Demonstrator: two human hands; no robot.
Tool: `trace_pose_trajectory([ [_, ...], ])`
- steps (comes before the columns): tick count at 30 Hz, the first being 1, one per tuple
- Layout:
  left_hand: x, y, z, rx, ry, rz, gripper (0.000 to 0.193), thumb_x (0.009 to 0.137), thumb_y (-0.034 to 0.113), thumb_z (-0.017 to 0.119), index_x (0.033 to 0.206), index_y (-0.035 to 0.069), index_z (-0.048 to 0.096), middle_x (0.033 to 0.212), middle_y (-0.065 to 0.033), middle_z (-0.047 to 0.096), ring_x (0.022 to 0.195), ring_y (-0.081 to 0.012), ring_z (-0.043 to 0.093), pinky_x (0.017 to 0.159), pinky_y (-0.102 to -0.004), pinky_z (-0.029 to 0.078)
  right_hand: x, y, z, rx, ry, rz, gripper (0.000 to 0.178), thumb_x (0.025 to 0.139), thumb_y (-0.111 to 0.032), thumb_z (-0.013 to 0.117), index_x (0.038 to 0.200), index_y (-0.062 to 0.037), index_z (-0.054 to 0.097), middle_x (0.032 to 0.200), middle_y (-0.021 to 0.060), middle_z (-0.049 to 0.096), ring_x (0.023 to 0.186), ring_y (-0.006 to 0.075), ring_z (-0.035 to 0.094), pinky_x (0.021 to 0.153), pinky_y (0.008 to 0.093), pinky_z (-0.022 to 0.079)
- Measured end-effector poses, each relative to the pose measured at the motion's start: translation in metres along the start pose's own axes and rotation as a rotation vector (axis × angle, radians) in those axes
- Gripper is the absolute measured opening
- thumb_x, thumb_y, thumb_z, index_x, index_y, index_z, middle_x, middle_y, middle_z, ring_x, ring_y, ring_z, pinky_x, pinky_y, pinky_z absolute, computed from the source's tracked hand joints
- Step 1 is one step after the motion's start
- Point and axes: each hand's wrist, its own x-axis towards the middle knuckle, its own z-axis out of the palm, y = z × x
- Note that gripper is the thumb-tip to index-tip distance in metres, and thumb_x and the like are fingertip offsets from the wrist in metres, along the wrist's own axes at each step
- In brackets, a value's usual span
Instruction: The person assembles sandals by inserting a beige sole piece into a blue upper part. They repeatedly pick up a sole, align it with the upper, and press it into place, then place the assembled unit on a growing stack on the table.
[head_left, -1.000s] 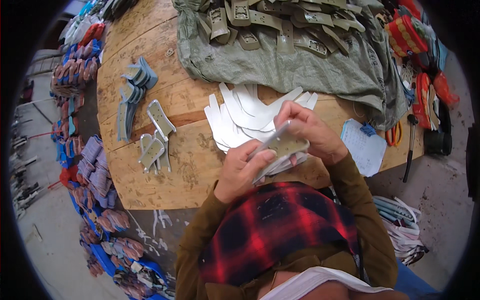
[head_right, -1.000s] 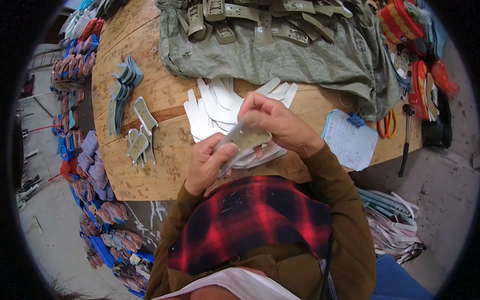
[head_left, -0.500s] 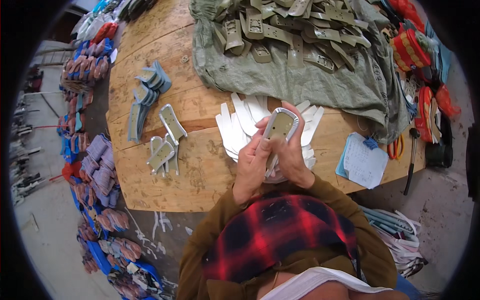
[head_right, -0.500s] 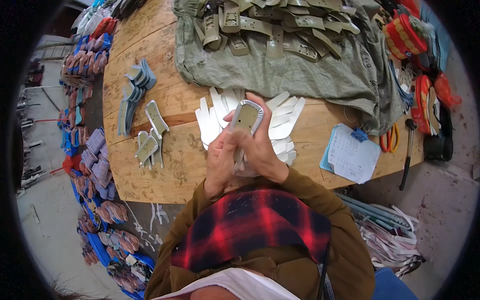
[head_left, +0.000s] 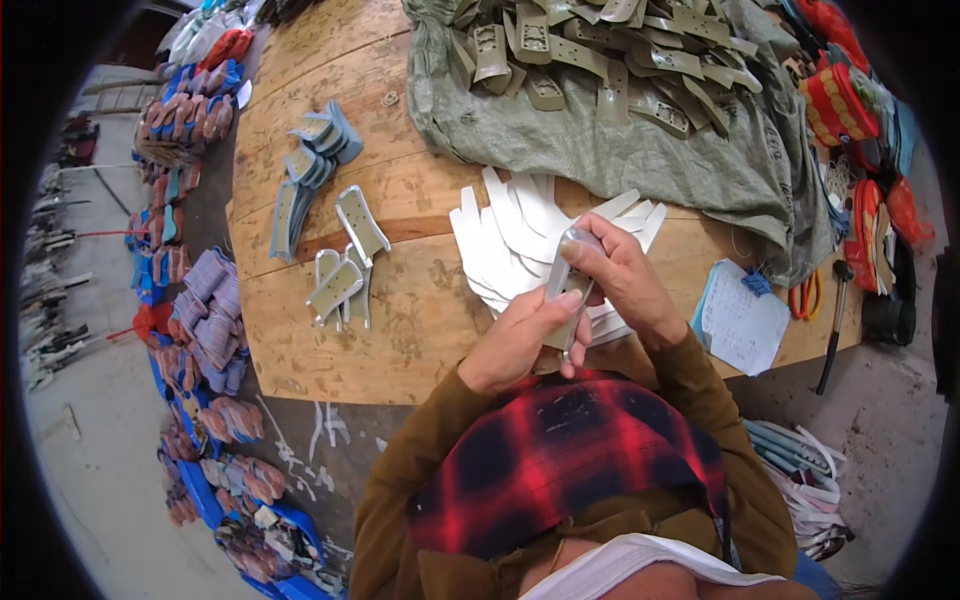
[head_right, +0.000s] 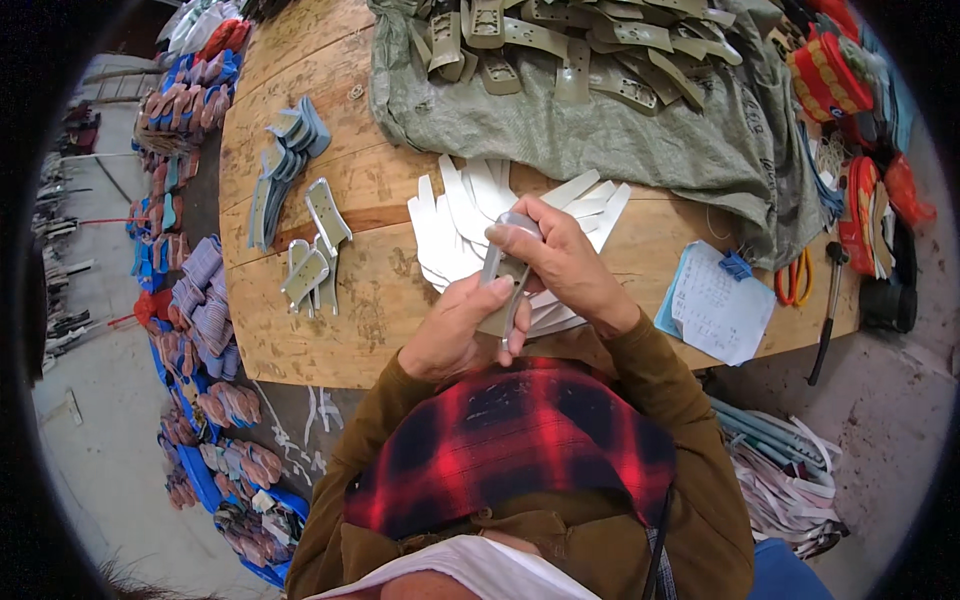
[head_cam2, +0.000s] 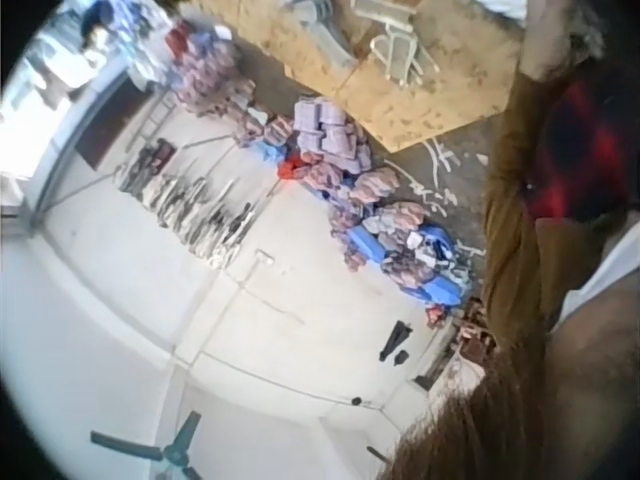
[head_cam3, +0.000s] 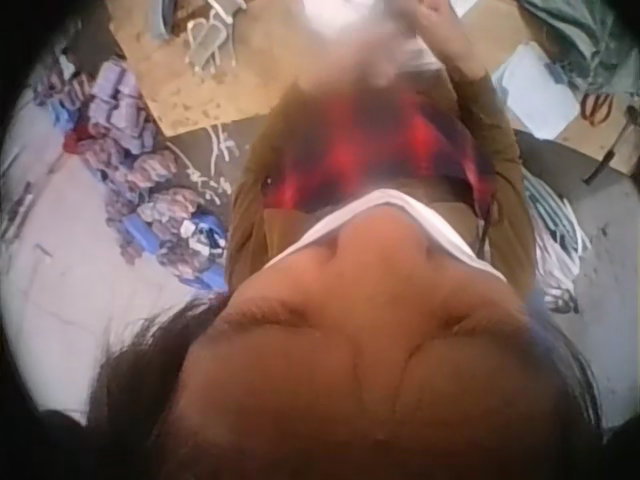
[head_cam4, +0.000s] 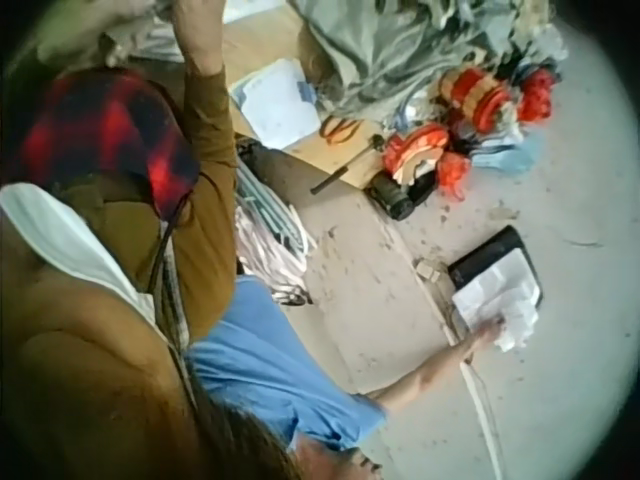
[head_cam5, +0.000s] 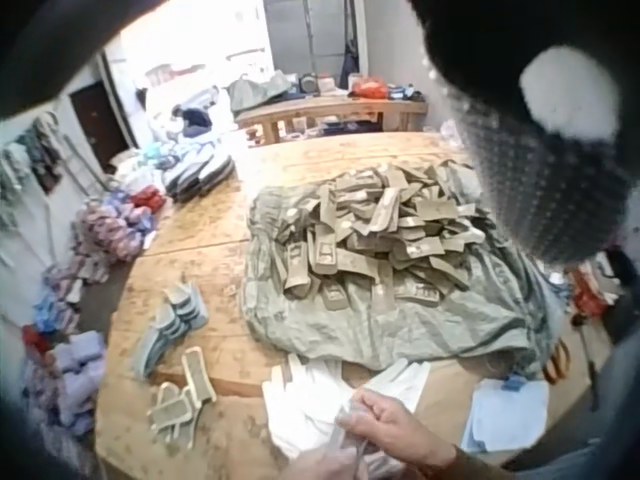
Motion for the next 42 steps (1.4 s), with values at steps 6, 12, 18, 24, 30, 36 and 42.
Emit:
trace_pose_trajectory([
  [6,-0.004,0.003,-0.007,0.053,0.017,0.005,0.035,0.103,0.025,0.048,0.126,-0.002,0.048,0.091,-0.0068,0.058,0.067,-0.0119,0.057,0.046,-0.0196,0.044,-0.007,0.004,0.004,-0.043,0.010,-0.123,0.026,0.096,-0.023,0.061,0.111,-0.0020,0.057,0.084,-0.0018,0.059,0.072,0.0026,0.056,0.056,0.0193,0.045],
  [12,-0.007,0.006,0.001,0.035,0.017,0.001,0.050,0.097,0.039,0.059,0.127,-0.001,0.050,0.091,-0.0052,0.058,0.066,-0.0075,0.054,0.045,-0.0164,0.040,0.000,-0.004,-0.016,-0.095,-0.079,-0.003,0.028,0.100,-0.025,0.056,0.115,-0.0016,0.063,0.094,0.0000,0.061,0.076,0.0039,0.056,0.057,0.0191,0.046],
  [18,0.002,-0.012,-0.015,-0.120,0.020,0.056,0.085,0.086,0.077,0.043,0.126,0.002,0.049,0.081,-0.0005,0.056,0.055,-0.0049,0.050,0.043,-0.0168,0.032,-0.007,0.028,0.004,0.088,0.043,-0.059,0.036,0.101,-0.023,0.054,0.132,-0.0059,0.056,0.103,-0.0017,0.059,0.090,0.0043,0.053,0.072,0.0192,0.046],
  [24,0.000,0.000,-0.006,0.060,0.121,0.063,0.106,0.075,0.093,0.016,0.118,0.005,0.055,0.078,-0.0009,0.055,0.053,-0.0033,0.042,0.045,-0.0166,0.029,-0.007,0.032,-0.001,0.066,0.026,-0.166,0.045,0.098,-0.019,0.057,0.140,-0.0054,0.046,0.115,0.0094,0.062,0.105,0.0127,0.057,0.093,0.0269,0.044],
  [30,-0.005,-0.015,0.000,0.116,0.207,0.192,0.090,0.083,0.086,0.029,0.109,0.006,0.060,0.078,-0.0014,0.056,0.057,-0.0055,0.046,0.047,-0.0162,0.032,-0.018,0.023,0.029,-0.162,0.187,-0.233,0.041,0.097,-0.019,0.059,0.134,-0.0057,0.049,0.116,0.0083,0.056,0.094,0.0117,0.054,0.079,0.0256,0.047],
  [36,-0.022,-0.010,-0.045,0.746,0.509,0.793,0.048,0.098,0.041,0.054,0.127,0.003,0.055,0.095,-0.0133,0.065,0.084,-0.0249,0.062,0.076,-0.0360,0.049,-0.012,0.031,0.024,-0.135,0.296,-0.301,0.039,0.105,-0.029,0.045,0.130,0.0001,0.053,0.111,0.0096,0.062,0.085,0.0151,0.063,0.081,0.0272,0.048],
  [42,-0.113,0.034,-0.124,1.582,1.332,0.675,0.060,0.091,0.029,0.066,0.138,-0.002,0.046,0.138,-0.0238,0.049,0.128,-0.0379,0.047,0.107,-0.0420,0.038,-0.037,0.021,-0.001,-0.251,0.249,-0.273,0.036,0.104,-0.028,0.046,0.120,0.0023,0.060,0.098,0.0096,0.064,0.082,0.0147,0.062,0.080,0.0278,0.049],
])
